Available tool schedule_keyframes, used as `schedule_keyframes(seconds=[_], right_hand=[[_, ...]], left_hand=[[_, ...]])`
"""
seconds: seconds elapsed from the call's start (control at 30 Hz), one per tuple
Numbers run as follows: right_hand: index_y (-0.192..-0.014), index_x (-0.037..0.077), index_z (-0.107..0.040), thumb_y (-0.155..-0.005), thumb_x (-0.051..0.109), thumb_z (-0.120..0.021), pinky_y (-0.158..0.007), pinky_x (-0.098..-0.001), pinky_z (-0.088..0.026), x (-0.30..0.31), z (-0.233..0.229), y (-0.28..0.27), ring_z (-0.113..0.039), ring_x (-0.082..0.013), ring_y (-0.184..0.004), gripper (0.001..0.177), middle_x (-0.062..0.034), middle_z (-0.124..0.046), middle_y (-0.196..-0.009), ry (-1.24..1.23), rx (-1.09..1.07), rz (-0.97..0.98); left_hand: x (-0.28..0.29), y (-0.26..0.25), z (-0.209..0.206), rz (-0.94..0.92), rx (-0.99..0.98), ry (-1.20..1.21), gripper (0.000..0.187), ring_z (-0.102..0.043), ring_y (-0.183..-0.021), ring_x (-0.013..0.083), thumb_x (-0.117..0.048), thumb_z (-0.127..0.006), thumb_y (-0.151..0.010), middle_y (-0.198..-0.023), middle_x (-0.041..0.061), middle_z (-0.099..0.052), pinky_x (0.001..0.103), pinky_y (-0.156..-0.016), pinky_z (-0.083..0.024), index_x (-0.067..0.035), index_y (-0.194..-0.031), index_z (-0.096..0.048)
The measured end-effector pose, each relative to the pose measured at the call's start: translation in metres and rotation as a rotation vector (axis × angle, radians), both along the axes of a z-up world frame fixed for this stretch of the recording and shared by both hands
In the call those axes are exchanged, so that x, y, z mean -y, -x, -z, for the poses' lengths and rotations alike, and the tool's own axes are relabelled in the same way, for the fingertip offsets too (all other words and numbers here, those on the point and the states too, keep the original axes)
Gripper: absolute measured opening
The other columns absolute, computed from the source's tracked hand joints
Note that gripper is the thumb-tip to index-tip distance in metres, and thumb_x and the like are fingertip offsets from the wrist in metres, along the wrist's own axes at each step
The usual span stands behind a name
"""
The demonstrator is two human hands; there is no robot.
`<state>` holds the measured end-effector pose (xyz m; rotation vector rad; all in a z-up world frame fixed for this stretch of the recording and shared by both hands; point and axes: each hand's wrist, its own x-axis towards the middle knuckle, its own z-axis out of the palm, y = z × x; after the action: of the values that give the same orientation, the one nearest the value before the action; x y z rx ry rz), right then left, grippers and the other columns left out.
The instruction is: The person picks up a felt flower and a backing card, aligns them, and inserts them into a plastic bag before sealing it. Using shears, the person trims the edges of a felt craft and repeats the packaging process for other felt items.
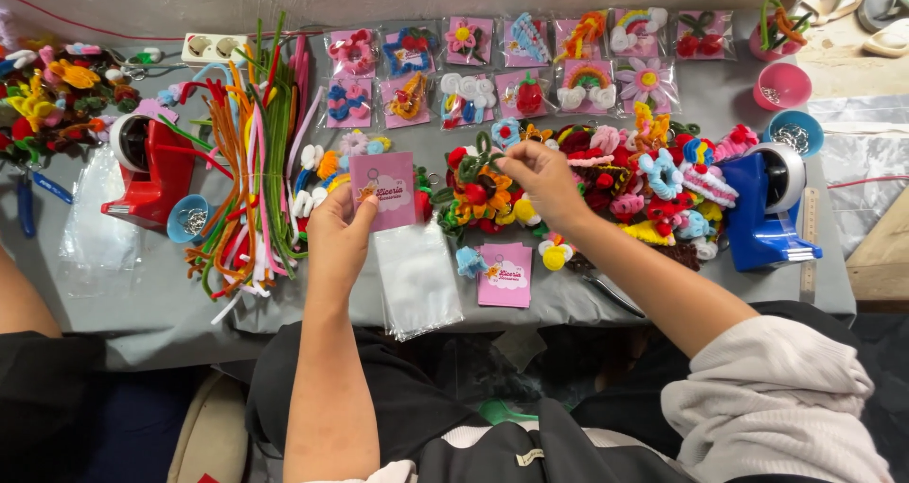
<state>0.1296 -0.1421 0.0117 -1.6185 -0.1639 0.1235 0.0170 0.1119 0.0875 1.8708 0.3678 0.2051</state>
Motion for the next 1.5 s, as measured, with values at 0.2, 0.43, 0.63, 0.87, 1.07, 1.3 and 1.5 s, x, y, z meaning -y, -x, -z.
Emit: schedule_keyframes(seconds=[0.2,0.43,0.63,0.87,1.07,1.3,1.5], right_hand=[[-0.1,0.006,-0.066,-0.095,0.009,-0.07,-0.073,-0.0214,-0.06,0.032,-0.012,-0.006,-0.074,-0.011,-0.075,0.007,-0.0062,-0.075,-0.083,-0.136,-0.152,0.025],[-0.105,0.003,-0.063,-0.097,0.01,-0.066,-0.061,-0.0176,-0.059,0.057,0.002,-0.028,-0.074,-0.0109,-0.07,0.011,-0.0066,-0.073,-0.081,-0.011,-0.169,0.086],[-0.093,0.009,-0.075,-0.09,0.018,-0.072,-0.048,-0.0265,-0.055,0.089,0.046,-0.059,-0.07,-0.0141,-0.058,0.009,-0.0057,-0.069,-0.073,0.608,0.027,0.04],[-0.106,0.012,-0.067,-0.087,0.012,-0.06,-0.082,-0.0462,-0.054,0.055,0.004,-0.04,-0.069,-0.0331,-0.092,0.02,-0.0082,-0.067,-0.09,0.942,0.394,0.094],[-0.101,0.012,-0.066,-0.086,0.008,-0.062,-0.086,-0.0422,-0.052,0.015,0.018,-0.058,-0.065,-0.0313,-0.091,0.016,-0.0088,-0.061,-0.087,0.758,0.674,-0.011],[-0.095,0.014,-0.071,-0.089,0.016,-0.066,-0.081,-0.0369,-0.052,-0.006,0.025,-0.072,-0.064,-0.0209,-0.085,0.008,-0.0025,-0.064,-0.084,0.741,0.461,-0.165],[-0.095,0.015,-0.07,-0.089,0.016,-0.071,-0.085,-0.0404,-0.05,0.034,0.024,-0.062,-0.063,-0.0292,-0.087,0.006,-0.0069,-0.062,-0.085,0.731,0.626,-0.157]], left_hand=[[-0.001,0.0,0.004,0.002,0.033,0.015,0.023,-0.073,-0.103,0.0211,-0.015,-0.063,-0.098,-0.104,0.011,-0.077,0.038,-0.094,-0.055,-0.009,-0.117,-0.074],[-0.017,0.002,0.0,-0.023,0.106,0.033,0.023,-0.064,-0.1,0.0125,-0.012,-0.062,-0.097,-0.101,0.01,-0.075,0.038,-0.093,-0.054,-0.006,-0.117,-0.072],[-0.032,0.002,0.003,-0.129,0.083,0.025,0.018,-0.069,-0.087,0.0096,-0.013,-0.064,-0.095,-0.099,0.008,-0.076,0.032,-0.084,-0.058,-0.012,-0.111,-0.072],[-0.033,0.0,0.001,-0.152,0.082,-0.004,0.016,-0.071,-0.086,0.0129,-0.011,-0.064,-0.095,-0.098,0.011,-0.076,0.033,-0.078,-0.059,-0.009,-0.109,-0.072],[-0.039,-0.005,0.017,-0.153,0.059,-0.031,0.016,-0.074,-0.09,0.0183,-0.013,-0.064,-0.095,-0.1,0.012,-0.076,0.035,-0.078,-0.059,-0.01,-0.108,-0.072],[-0.06,-0.01,0.033,-0.177,0.092,-0.122,0.015,-0.073,-0.092,0.0219,-0.012,-0.063,-0.096,-0.098,0.016,-0.075,0.039,-0.078,-0.058,-0.008,-0.108,-0.072],[-0.054,-0.008,0.023,-0.153,0.088,-0.107,0.015,-0.072,-0.092,0.0162,-0.009,-0.06,-0.099,-0.097,0.011,-0.076,0.037,-0.083,-0.058,-0.009,-0.108,-0.071]])
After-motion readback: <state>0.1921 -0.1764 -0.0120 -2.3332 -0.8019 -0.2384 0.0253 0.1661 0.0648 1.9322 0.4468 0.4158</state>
